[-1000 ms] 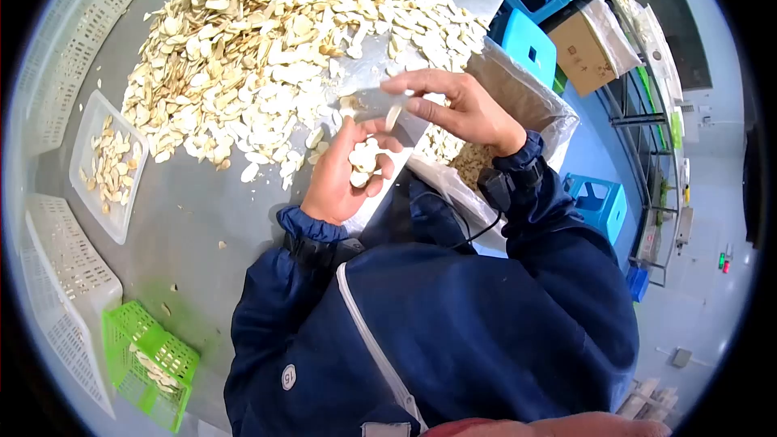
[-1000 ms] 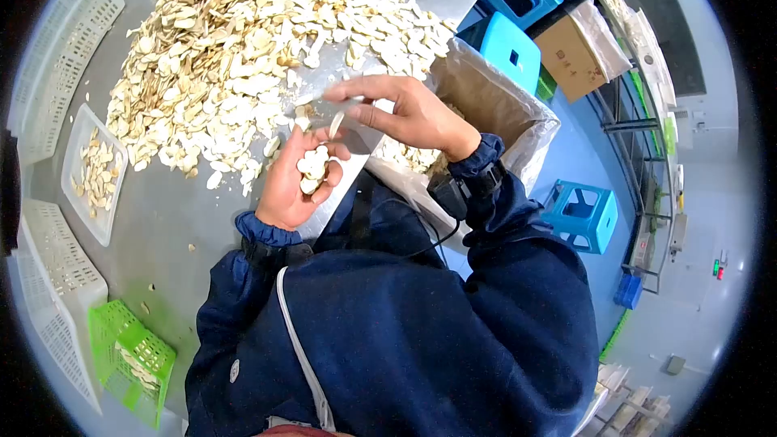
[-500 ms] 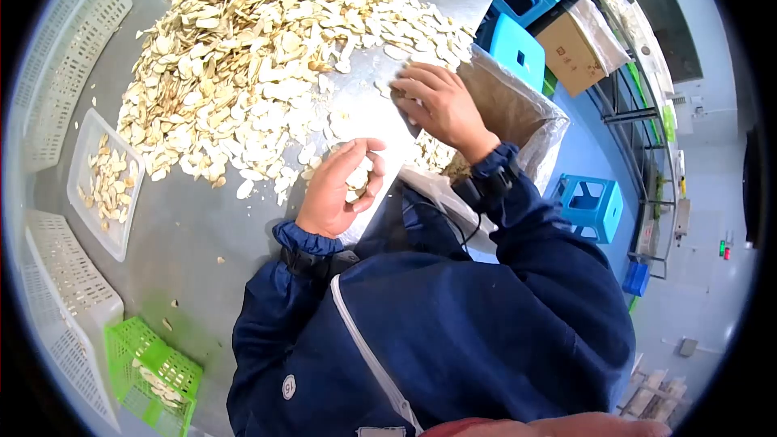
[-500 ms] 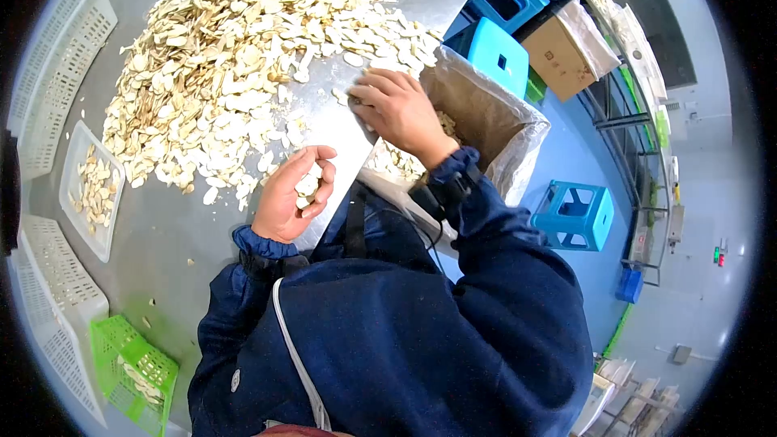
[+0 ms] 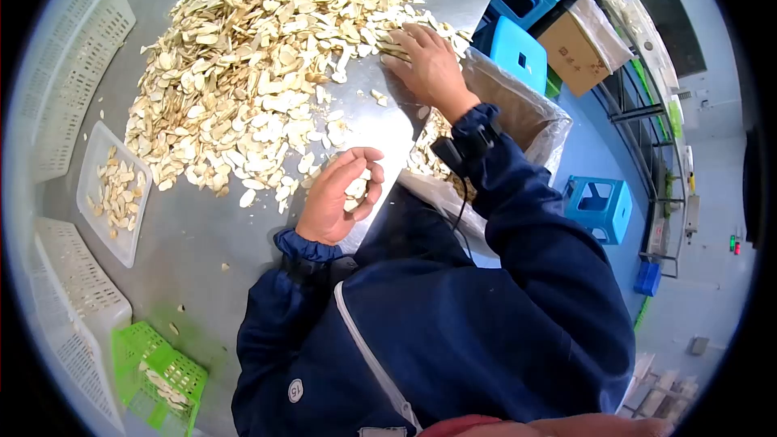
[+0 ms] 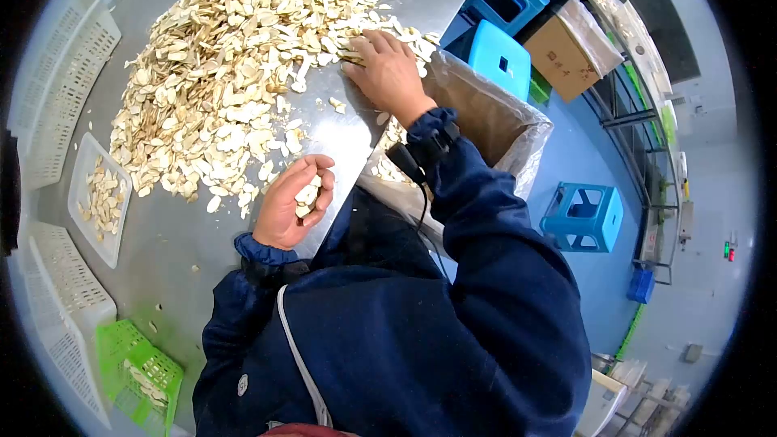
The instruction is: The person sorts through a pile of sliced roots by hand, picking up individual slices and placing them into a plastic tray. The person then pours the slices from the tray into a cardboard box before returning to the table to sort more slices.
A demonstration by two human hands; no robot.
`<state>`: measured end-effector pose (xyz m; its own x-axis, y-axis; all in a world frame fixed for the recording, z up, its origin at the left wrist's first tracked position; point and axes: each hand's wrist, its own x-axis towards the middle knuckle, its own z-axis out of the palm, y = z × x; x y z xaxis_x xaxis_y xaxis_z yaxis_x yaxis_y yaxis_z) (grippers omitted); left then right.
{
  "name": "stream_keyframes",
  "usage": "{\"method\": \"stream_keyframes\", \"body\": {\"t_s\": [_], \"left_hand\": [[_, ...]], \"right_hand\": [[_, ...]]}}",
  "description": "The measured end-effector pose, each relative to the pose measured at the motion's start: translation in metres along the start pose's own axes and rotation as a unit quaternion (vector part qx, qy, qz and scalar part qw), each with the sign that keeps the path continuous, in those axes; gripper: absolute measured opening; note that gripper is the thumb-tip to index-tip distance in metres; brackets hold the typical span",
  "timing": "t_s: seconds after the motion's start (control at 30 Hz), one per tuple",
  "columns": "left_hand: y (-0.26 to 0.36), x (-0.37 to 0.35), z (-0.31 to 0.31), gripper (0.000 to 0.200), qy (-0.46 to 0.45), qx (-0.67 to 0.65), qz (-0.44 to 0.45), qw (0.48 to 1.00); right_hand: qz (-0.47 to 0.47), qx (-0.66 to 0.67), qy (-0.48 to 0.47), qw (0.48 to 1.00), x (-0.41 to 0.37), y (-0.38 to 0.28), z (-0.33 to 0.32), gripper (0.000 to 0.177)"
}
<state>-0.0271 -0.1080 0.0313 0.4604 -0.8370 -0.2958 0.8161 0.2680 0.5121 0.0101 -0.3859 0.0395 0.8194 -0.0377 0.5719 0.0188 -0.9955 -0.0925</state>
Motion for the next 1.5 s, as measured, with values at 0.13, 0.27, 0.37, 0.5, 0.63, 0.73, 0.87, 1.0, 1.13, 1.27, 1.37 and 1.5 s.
{"method": "stream_keyframes", "body": {"t_s": [0.13, 0.27, 0.37, 0.5, 0.63, 0.73, 0.87, 1.0, 1.13, 1.27, 1.37, 1.5], "left_hand": [[0.0, 0.002, -0.003, 0.027, -0.011, -0.002, 0.001, 1.0], [-0.001, 0.001, -0.004, 0.026, -0.012, -0.01, -0.002, 1.0], [0.0, -0.001, -0.001, 0.026, -0.005, 0.0, -0.005, 1.0], [-0.002, 0.002, -0.003, 0.025, -0.005, 0.016, -0.006, 1.0], [-0.001, 0.0, -0.002, 0.025, -0.011, 0.004, -0.003, 1.0], [0.0, 0.001, -0.005, 0.024, -0.017, 0.002, 0.001, 1.0], [-0.001, 0.002, -0.004, 0.025, -0.017, -0.003, 0.002, 1.0], [-0.002, 0.002, -0.004, 0.026, -0.011, -0.007, 0.003, 1.0], [-0.002, 0.002, -0.004, 0.026, -0.013, -0.001, 0.007, 1.0], [-0.003, 0.001, -0.003, 0.026, -0.012, 0.002, 0.005, 1.0], [-0.001, 0.001, -0.003, 0.026, -0.01, 0.0, 0.01, 1.0], [-0.002, 0.002, -0.003, 0.026, -0.01, 0.001, 0.007, 1.0]], "right_hand": [[-0.051, 0.094, -0.117, 0.987, -0.001, 0.006, 0.011, 0.034], [0.077, 0.185, -0.154, 0.968, -0.018, -0.006, -0.037, 0.036], [0.106, 0.117, -0.111, 0.981, -0.027, 0.01, -0.045, 0.024], [0.015, 0.185, -0.125, 0.975, -0.022, -0.016, -0.044, 0.022], [-0.066, 0.15, -0.113, 0.98, -0.012, -0.039, -0.025, 0.022], [-0.097, 0.147, -0.109, 0.978, -0.01, -0.037, -0.024, 0.013], [0.085, 0.145, -0.093, 0.981, -0.028, -0.023, -0.047, 0.016], [0.182, 0.138, -0.166, 0.959, -0.041, 0.004, -0.057, 0.02], [0.039, 0.076, -0.059, 0.995, -0.025, -0.004, -0.044, 0.021], [-0.004, 0.071, -0.054, 0.996, -0.012, -0.019, -0.023, 0.018], [0.027, 0.086, -0.104, 0.99, -0.012, -0.018, -0.022, 0.016], [0.047, 0.047, -0.051, 0.996, -0.025, -0.008, -0.039, 0.016]]}}
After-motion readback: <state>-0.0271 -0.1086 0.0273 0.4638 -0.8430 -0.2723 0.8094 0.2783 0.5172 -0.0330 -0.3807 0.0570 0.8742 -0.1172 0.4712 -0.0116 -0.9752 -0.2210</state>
